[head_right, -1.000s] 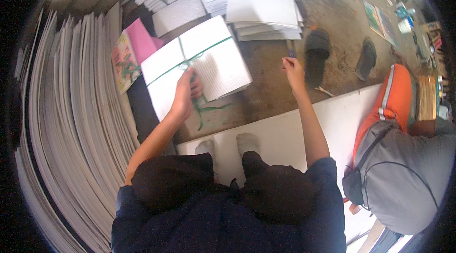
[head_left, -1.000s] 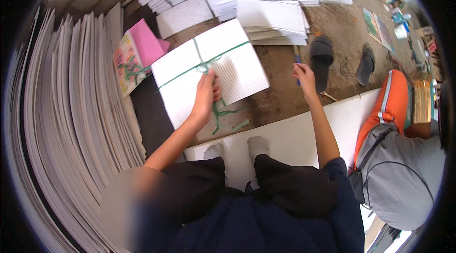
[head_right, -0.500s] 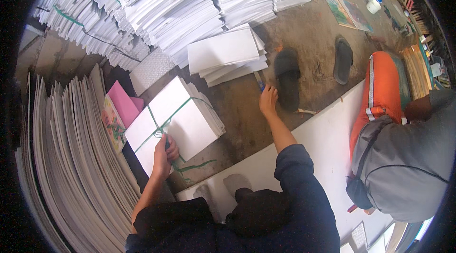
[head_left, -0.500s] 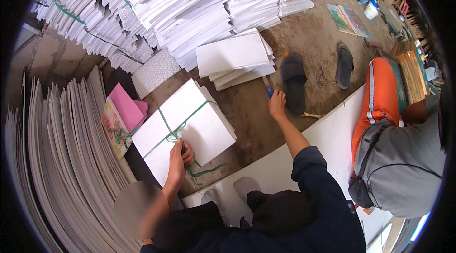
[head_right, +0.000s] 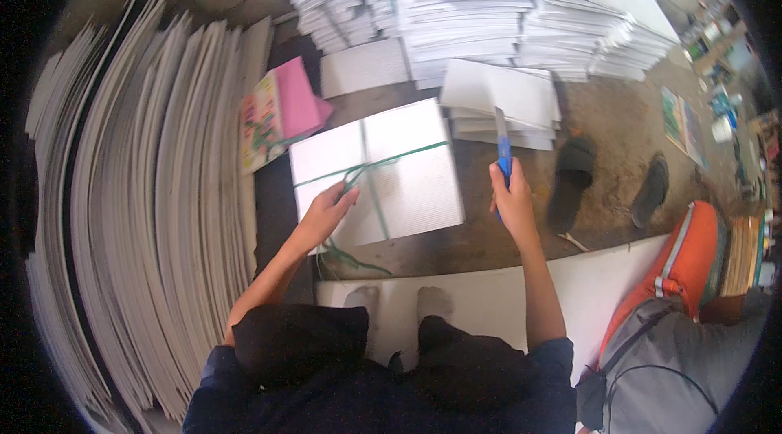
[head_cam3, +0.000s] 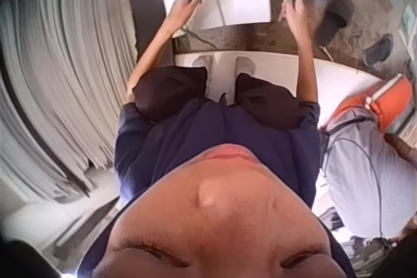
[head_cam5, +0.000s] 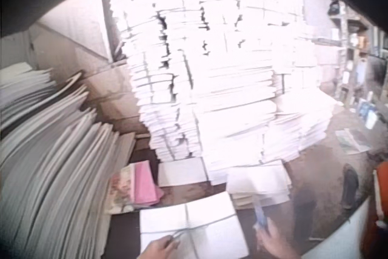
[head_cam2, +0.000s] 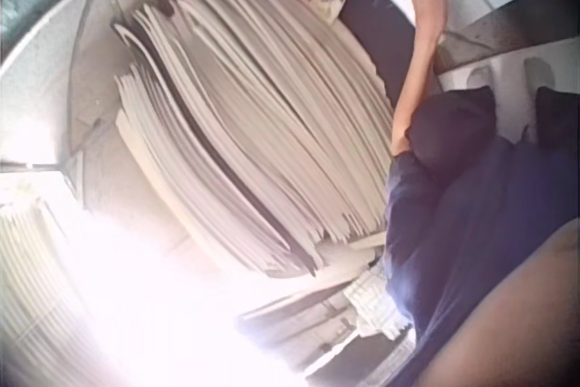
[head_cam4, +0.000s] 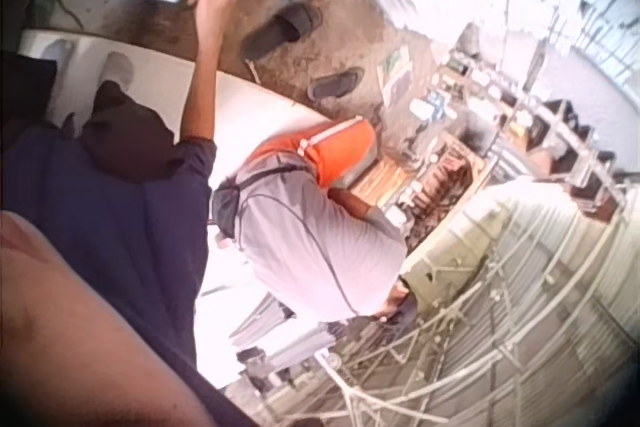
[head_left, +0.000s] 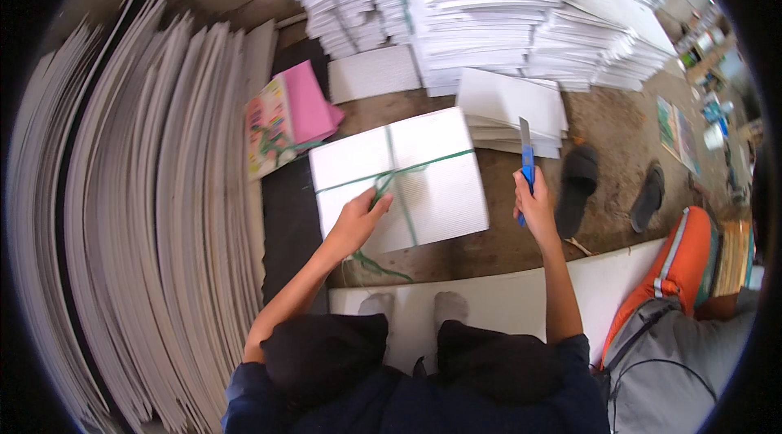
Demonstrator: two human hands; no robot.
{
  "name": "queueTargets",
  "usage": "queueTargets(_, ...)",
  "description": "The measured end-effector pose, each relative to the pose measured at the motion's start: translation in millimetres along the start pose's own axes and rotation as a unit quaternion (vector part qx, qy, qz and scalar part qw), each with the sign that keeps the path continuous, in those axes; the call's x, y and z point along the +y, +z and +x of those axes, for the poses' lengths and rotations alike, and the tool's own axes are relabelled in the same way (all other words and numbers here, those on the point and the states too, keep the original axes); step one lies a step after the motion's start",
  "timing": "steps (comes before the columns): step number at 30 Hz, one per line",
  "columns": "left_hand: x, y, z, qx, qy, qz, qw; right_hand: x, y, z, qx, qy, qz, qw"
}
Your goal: The person sits on the floor and bundles stacks of white textured sheets using green string. They wrap the string around the stacks, tie knots to secure them, and use a blue utility knife to cut the excess string. The person then stacks the finished bundles on a pile nearby.
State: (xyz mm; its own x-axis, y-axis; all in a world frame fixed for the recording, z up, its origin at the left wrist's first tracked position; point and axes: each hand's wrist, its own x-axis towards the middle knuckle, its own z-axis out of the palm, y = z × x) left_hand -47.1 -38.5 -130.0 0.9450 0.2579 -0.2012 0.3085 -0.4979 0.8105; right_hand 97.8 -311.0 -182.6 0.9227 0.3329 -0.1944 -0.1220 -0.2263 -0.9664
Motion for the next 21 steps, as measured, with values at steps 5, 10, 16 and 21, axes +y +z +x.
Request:
queueTargets(5,8,-38,-12,0.103,0.02,0.022,0.994,-62,77,-55,-0.216,0.04,0.02,0.975)
queueTargets(10,-8,-43,-13,0.151,0.025,-0.016,0.988,-77,131,-76,-0.237,0.003,-0.137,0.962)
queueTargets(16,-25,-37,-14,0.184,0.05,-0.082,0.978,-59,163,-88,-0.193,-0.037,-0.233,0.952)
queueTargets(21,-27,-28,-18,0.147,0.084,-0.111,0.979,-39,191,-77,-0.17,-0.101,-0.249,0.948)
